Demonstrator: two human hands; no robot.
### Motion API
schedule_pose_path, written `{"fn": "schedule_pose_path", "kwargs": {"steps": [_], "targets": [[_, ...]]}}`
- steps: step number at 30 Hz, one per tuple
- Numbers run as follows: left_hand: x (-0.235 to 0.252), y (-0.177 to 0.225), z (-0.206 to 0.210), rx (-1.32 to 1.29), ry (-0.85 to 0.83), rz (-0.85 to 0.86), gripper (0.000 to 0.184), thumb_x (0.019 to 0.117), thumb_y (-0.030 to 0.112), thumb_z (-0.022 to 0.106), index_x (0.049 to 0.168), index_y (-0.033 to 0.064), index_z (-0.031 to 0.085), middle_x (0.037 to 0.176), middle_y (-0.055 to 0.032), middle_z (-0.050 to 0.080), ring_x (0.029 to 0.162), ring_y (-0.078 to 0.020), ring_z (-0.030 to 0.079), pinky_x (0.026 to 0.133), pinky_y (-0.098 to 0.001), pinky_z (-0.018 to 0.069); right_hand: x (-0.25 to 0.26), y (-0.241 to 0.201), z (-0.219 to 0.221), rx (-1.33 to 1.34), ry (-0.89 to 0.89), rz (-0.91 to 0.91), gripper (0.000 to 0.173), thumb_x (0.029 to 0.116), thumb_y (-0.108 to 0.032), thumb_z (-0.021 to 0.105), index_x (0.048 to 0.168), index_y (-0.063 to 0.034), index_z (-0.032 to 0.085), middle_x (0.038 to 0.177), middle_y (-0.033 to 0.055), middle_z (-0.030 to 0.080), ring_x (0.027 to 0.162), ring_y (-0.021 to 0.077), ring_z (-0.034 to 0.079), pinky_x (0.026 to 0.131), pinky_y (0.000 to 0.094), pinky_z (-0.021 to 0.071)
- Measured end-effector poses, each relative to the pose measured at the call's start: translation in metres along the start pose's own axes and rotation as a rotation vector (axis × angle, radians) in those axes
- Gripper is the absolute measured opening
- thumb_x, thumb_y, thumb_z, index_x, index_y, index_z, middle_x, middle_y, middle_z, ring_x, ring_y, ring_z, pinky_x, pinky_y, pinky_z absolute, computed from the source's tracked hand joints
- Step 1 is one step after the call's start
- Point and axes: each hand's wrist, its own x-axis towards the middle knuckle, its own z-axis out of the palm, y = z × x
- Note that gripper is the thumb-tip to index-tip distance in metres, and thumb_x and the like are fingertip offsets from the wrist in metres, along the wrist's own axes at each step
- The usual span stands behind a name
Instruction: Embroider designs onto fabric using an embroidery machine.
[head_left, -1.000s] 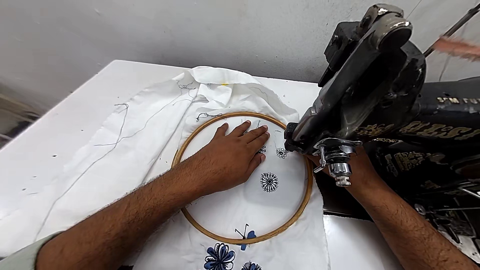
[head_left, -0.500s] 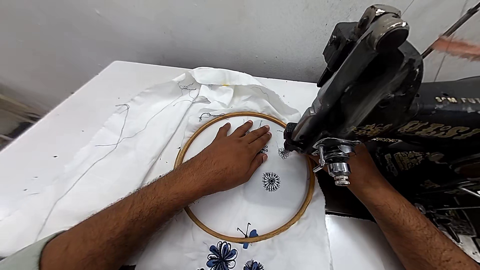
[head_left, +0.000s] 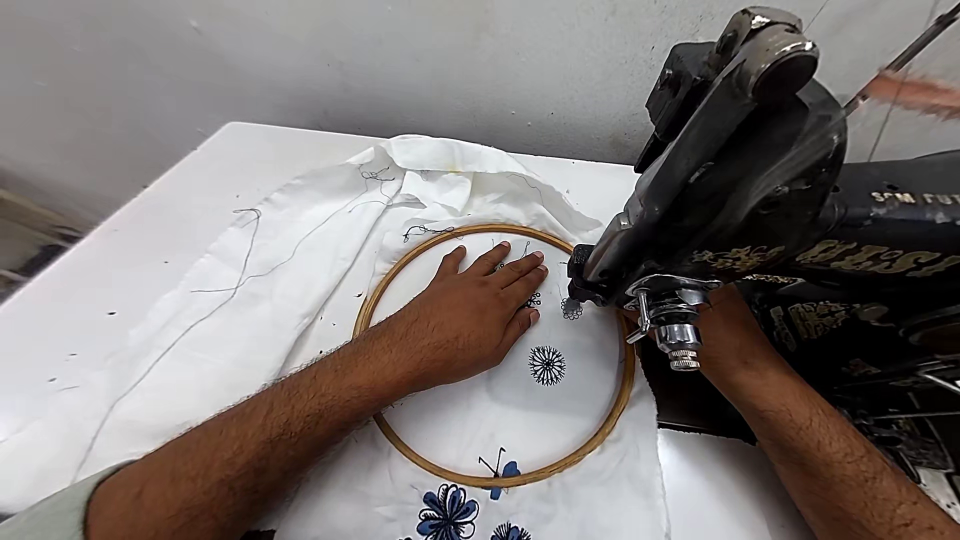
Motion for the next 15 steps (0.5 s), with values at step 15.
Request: {"fn": "schedule_pose_path", "kwargs": {"steps": [15], "targets": [[-0.0020, 0.0034, 0.0002, -0.001, 0.026, 0.026, 0.056, 0.1104, 0.044, 0.028, 0.156, 0.0174, 0.047, 0.165, 0.0022, 0.038, 0.155, -0.0286, 0.030, 0.117, -0.0696, 0.0233, 0.0013, -0.0067, -0.0073, -0.057, -0.054, 0.045, 0.018, 0.0878, -0.009, 0.072, 0.100, 0.0031, 0.067, 0.092, 0.0195, 0.066, 0.088, 0.0280, 0.065, 0.077, 0.0487, 0.0493]]}}
